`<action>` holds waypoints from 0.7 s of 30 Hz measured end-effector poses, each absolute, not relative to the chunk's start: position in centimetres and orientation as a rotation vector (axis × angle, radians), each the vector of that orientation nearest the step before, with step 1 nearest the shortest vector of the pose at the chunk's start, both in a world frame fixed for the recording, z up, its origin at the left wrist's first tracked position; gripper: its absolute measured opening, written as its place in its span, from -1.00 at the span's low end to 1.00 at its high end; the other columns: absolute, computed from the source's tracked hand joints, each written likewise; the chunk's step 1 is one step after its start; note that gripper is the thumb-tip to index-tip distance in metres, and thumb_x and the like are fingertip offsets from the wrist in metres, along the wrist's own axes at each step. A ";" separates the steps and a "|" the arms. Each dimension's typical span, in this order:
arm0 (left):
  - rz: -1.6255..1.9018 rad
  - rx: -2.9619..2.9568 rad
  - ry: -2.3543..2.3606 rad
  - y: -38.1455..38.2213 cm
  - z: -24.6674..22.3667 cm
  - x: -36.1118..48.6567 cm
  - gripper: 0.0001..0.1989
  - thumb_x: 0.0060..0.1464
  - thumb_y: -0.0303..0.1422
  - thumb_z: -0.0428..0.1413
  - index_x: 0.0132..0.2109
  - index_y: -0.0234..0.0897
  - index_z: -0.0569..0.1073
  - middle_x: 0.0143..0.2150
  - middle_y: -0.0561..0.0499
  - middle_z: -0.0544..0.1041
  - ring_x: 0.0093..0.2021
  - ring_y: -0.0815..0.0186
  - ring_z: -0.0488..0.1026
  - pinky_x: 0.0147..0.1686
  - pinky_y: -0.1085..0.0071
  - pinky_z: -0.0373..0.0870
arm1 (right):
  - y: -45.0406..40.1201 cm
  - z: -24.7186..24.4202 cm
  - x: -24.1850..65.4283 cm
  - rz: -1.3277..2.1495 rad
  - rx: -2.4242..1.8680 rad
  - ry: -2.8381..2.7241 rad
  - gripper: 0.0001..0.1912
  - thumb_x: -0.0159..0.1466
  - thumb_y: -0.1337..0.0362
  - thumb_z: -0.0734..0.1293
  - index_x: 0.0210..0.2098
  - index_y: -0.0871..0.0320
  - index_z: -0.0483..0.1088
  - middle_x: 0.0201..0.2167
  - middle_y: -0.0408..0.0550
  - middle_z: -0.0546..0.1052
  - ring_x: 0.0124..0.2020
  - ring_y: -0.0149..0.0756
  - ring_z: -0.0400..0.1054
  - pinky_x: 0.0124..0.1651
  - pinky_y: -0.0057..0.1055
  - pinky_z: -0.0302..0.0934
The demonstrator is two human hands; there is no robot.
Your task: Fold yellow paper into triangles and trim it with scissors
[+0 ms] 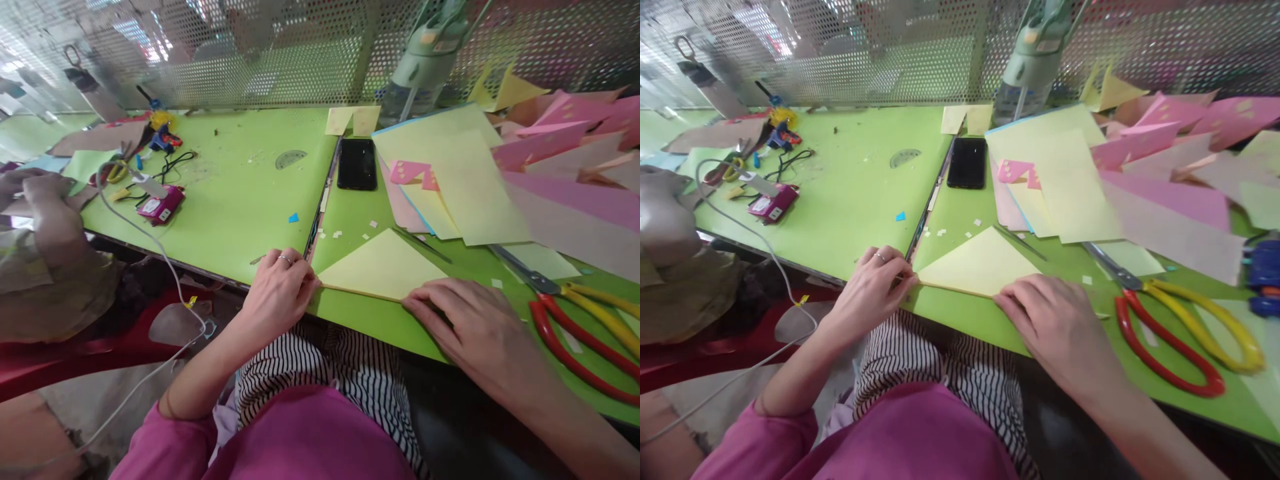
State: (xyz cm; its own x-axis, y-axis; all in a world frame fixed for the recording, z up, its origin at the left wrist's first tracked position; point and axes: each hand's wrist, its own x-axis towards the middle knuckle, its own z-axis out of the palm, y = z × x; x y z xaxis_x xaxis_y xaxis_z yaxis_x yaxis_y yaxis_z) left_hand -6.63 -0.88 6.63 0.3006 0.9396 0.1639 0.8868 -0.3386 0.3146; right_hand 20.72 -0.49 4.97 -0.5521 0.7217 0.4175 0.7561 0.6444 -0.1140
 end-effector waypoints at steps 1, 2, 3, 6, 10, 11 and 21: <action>0.456 2.382 1.718 -0.7 6.7 -6.7 -0.84 0.24 -0.33 0.07 -0.27 -0.30 0.49 -0.18 -0.08 0.46 -0.18 0.18 0.30 -0.10 0.18 0.31 | -0.3 5.0 20.6 -0.087 -1.189 -2.430 -0.74 0.42 0.14 0.12 -0.32 0.09 0.32 -0.39 -0.06 0.51 -0.34 -0.19 0.39 -0.25 -0.22 0.17; 0.435 2.370 1.736 -0.5 6.8 -6.7 -0.83 0.22 -0.30 0.09 -0.28 -0.29 0.49 -0.17 -0.08 0.46 -0.16 0.16 0.29 -0.10 0.16 0.30 | -0.2 5.0 20.6 -0.062 -1.217 -2.425 -0.72 0.42 0.12 0.12 -0.34 0.08 0.32 -0.40 -0.06 0.50 -0.36 -0.20 0.38 -0.26 -0.22 0.17; 0.416 2.361 1.748 -0.2 6.9 -6.8 -0.81 0.21 -0.26 0.11 -0.30 -0.28 0.49 -0.16 -0.07 0.45 -0.15 0.15 0.27 -0.09 0.15 0.29 | 0.0 4.9 20.5 -0.039 -1.242 -2.421 -0.70 0.42 0.10 0.11 -0.36 0.08 0.31 -0.41 -0.06 0.49 -0.37 -0.20 0.38 -0.28 -0.23 0.18; 0.380 2.350 1.739 0.3 7.1 -7.0 -0.79 0.16 -0.20 0.16 -0.33 -0.25 0.50 -0.15 -0.06 0.44 -0.12 0.12 0.25 -0.08 0.13 0.27 | 0.5 4.8 20.6 -0.027 -1.287 -2.401 -0.65 0.41 0.05 0.10 -0.42 0.07 0.27 -0.47 -0.08 0.45 -0.45 -0.23 0.35 -0.36 -0.25 0.15; 0.354 2.338 1.754 0.4 7.2 -7.3 -0.83 0.18 -0.25 0.14 -0.32 -0.24 0.48 -0.11 -0.07 0.43 -0.10 0.10 0.25 -0.10 0.11 0.26 | 1.0 4.5 20.9 -0.039 -1.289 -2.406 -0.61 0.40 -0.02 0.09 -0.43 0.06 0.26 -0.50 -0.08 0.44 -0.50 -0.23 0.33 -0.43 -0.26 0.10; 0.362 2.337 1.776 0.3 7.2 -7.4 -0.84 0.17 -0.26 0.14 -0.32 -0.24 0.48 -0.10 -0.08 0.42 -0.10 0.10 0.24 -0.10 0.11 0.26 | 1.1 4.5 20.9 -0.057 -1.290 -2.406 -0.61 0.39 -0.03 0.09 -0.41 0.06 0.28 -0.48 -0.06 0.45 -0.48 -0.21 0.34 -0.43 -0.25 0.11; 0.550 2.543 1.789 -1.6 6.2 -7.1 -0.70 0.25 -0.48 -0.03 0.08 -0.20 0.42 0.07 -0.12 0.43 0.07 0.09 0.28 0.05 0.11 0.31 | 0.1 4.5 19.9 -0.229 -0.930 -2.603 -0.55 0.38 0.39 0.04 0.07 -0.07 0.41 -0.25 -0.02 0.54 -0.26 -0.10 0.35 -0.24 -0.17 0.11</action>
State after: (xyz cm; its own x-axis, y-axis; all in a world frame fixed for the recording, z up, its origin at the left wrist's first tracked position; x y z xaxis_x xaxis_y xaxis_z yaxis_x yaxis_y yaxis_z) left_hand -7.08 -1.59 6.23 0.2972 0.9098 0.2898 0.9154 -0.3578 0.1844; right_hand 19.91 0.08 4.48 -0.7157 0.5789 0.3907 0.6381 0.7694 0.0290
